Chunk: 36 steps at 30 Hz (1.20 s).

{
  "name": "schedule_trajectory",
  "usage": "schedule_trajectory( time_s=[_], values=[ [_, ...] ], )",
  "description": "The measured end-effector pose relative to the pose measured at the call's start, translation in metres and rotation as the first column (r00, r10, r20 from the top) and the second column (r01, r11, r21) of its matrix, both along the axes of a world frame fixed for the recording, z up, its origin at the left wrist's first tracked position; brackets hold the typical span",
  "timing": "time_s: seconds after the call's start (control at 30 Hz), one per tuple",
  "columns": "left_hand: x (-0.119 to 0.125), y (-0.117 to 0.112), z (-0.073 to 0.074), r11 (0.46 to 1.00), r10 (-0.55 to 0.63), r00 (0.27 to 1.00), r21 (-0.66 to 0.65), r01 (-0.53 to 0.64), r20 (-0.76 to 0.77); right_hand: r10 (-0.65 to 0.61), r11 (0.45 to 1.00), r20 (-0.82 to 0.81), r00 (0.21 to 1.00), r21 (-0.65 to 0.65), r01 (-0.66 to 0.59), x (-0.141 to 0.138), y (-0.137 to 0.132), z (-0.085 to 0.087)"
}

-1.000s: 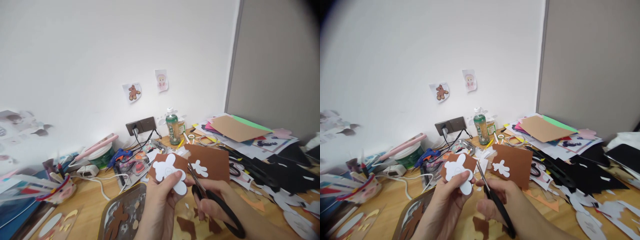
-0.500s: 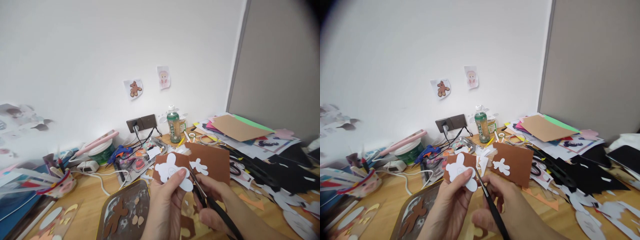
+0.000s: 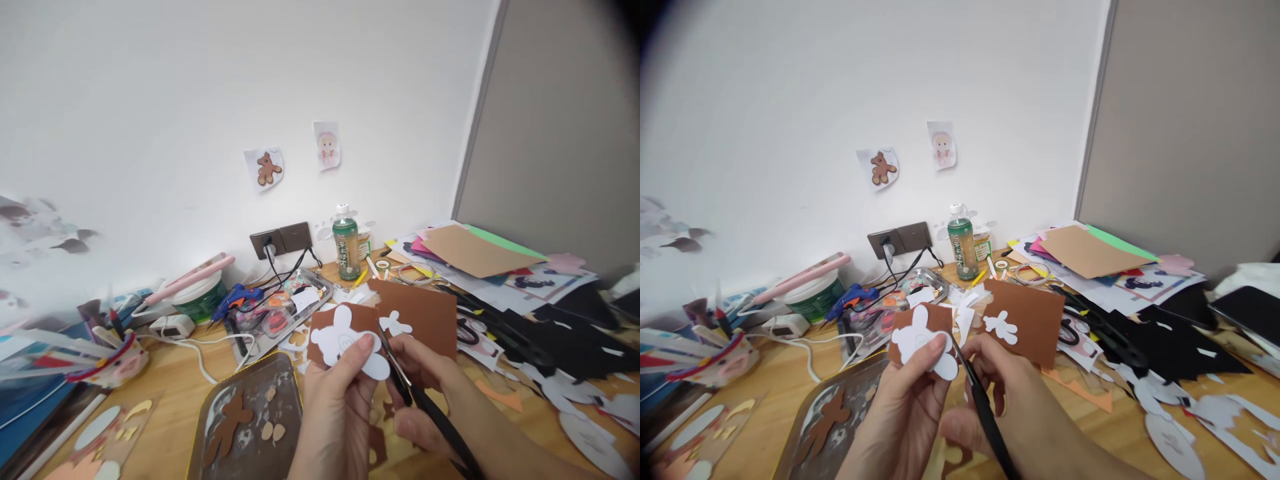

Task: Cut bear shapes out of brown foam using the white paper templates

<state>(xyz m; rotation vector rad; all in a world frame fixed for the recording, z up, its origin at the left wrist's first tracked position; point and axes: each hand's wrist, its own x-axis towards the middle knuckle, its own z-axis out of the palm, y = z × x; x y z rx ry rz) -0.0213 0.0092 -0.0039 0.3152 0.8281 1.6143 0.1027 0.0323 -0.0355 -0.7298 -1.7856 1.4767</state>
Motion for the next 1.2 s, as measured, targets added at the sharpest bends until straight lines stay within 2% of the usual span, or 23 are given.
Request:
schedule_trajectory(
  time_s=[0.17, 0.33, 0.5, 0.67, 0.8, 0.97, 1.2],
  values=[
    [0.000, 0.000, 0.001, 0.999, 0.043, 0.999, -0.018, -0.043, 0.011, 0.005, 1.000, 0.056, 0.998, -0.022, -0.004, -0.002, 0.002, -0.001],
    [0.000, 0.001, 0.002, 0.998, 0.056, 0.998, -0.037, -0.055, 0.017, -0.020, 1.000, 0.102, 0.995, 0.025, 0.017, -0.001, 0.004, -0.002],
    [0.001, 0.000, 0.002, 0.998, 0.053, 0.998, -0.028, -0.052, 0.024, -0.036, 0.999, 0.076, 0.996, 0.028, 0.034, 0.000, 0.004, -0.004],
    [0.000, 0.000, 0.003, 1.000, 0.024, 1.000, -0.015, -0.024, 0.011, -0.011, 0.999, 0.059, 0.998, -0.052, 0.014, 0.000, 0.004, -0.001],
    [-0.002, 0.000, 0.005, 1.000, 0.011, 1.000, -0.001, -0.011, -0.007, -0.026, 0.999, 0.087, 0.996, -0.038, 0.029, 0.003, 0.006, -0.001],
    [-0.004, 0.002, 0.007, 1.000, -0.007, 1.000, 0.008, 0.007, -0.022, -0.011, 0.994, 0.101, 0.995, -0.103, 0.022, 0.006, 0.005, 0.002],
    [-0.008, 0.004, 0.010, 0.999, -0.038, 0.998, 0.009, 0.039, -0.059, -0.049, 0.996, 0.265, 0.963, -0.061, 0.067, 0.008, 0.010, 0.006]
  ],
)
